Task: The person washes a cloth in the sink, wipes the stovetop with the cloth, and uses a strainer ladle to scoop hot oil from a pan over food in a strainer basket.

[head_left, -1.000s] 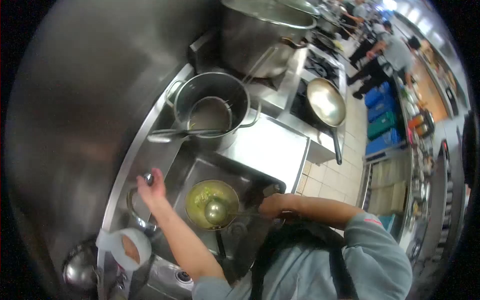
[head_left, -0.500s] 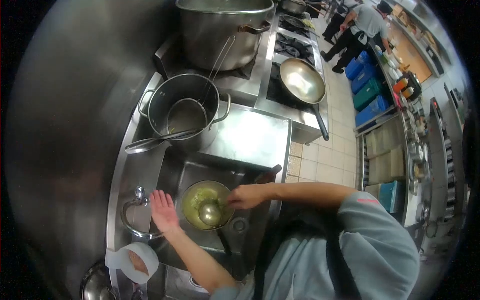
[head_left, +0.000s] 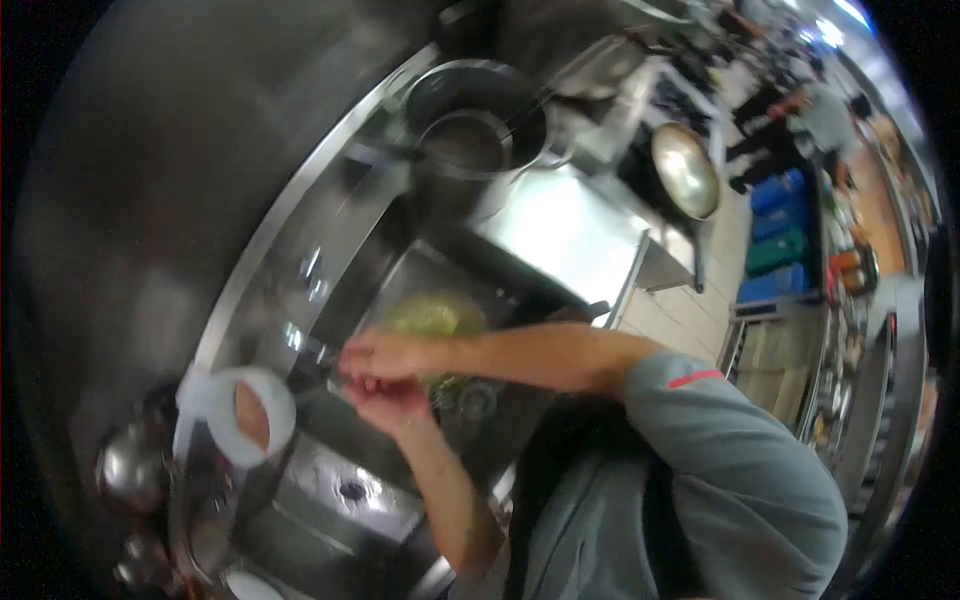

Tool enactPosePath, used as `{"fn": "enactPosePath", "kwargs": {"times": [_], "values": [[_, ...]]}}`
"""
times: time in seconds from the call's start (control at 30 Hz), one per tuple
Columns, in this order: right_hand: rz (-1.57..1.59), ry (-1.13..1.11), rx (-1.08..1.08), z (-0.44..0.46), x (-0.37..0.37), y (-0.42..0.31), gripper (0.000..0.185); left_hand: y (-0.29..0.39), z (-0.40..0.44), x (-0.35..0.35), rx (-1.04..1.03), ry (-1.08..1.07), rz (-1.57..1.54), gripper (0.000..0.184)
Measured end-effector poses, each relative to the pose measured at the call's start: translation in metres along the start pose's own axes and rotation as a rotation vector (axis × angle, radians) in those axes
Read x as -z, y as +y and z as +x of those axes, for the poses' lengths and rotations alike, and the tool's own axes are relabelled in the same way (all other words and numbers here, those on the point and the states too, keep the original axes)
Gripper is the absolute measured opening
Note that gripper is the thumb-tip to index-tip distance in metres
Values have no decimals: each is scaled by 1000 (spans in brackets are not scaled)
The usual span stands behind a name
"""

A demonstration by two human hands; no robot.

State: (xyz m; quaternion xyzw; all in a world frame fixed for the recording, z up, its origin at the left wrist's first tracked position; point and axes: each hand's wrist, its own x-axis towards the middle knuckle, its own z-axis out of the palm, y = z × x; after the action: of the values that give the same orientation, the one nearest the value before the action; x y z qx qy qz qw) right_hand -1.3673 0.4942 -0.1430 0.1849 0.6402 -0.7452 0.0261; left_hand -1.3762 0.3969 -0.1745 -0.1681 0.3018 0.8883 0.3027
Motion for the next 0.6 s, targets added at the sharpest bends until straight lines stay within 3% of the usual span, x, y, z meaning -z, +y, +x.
{"fn": "enactPosePath", "kwargs": {"times": [0.03,0.1,0.13,0.2,0.33,0.37,0.43,0.5,0.57,0.6], "values": [[15,-5,-19,8,-7,-6,27,6,-15,-26,32,-14,-45,33],[53,-23,-87,15,-20,-24,30,3,-11,-12,93,-22,-256,38],[19,-13,-113,11,-24,-41,32,2,-24,-35,7,-43,-104,49],[-12,-24,-143,22,-30,-44,33,4,-37,-54,27,11,-150,63],[374,-13,-92,42,-46,-30,42,-7,-52,-82,-13,24,-27,76],[550,13,-109,43,-49,-31,46,-11,-50,-80,-33,36,-28,76],[555,-98,-199,42,-34,-32,41,-19,-44,-73,100,-102,-256,76],[591,-93,-77,31,-20,-36,42,-14,-21,-68,91,-126,-178,73],[492,-114,-72,22,-7,-31,48,-8,18,-49,-6,-151,24,63],[240,-40,49,20,0,-18,48,-3,40,-34,-47,-221,35,52]]}}
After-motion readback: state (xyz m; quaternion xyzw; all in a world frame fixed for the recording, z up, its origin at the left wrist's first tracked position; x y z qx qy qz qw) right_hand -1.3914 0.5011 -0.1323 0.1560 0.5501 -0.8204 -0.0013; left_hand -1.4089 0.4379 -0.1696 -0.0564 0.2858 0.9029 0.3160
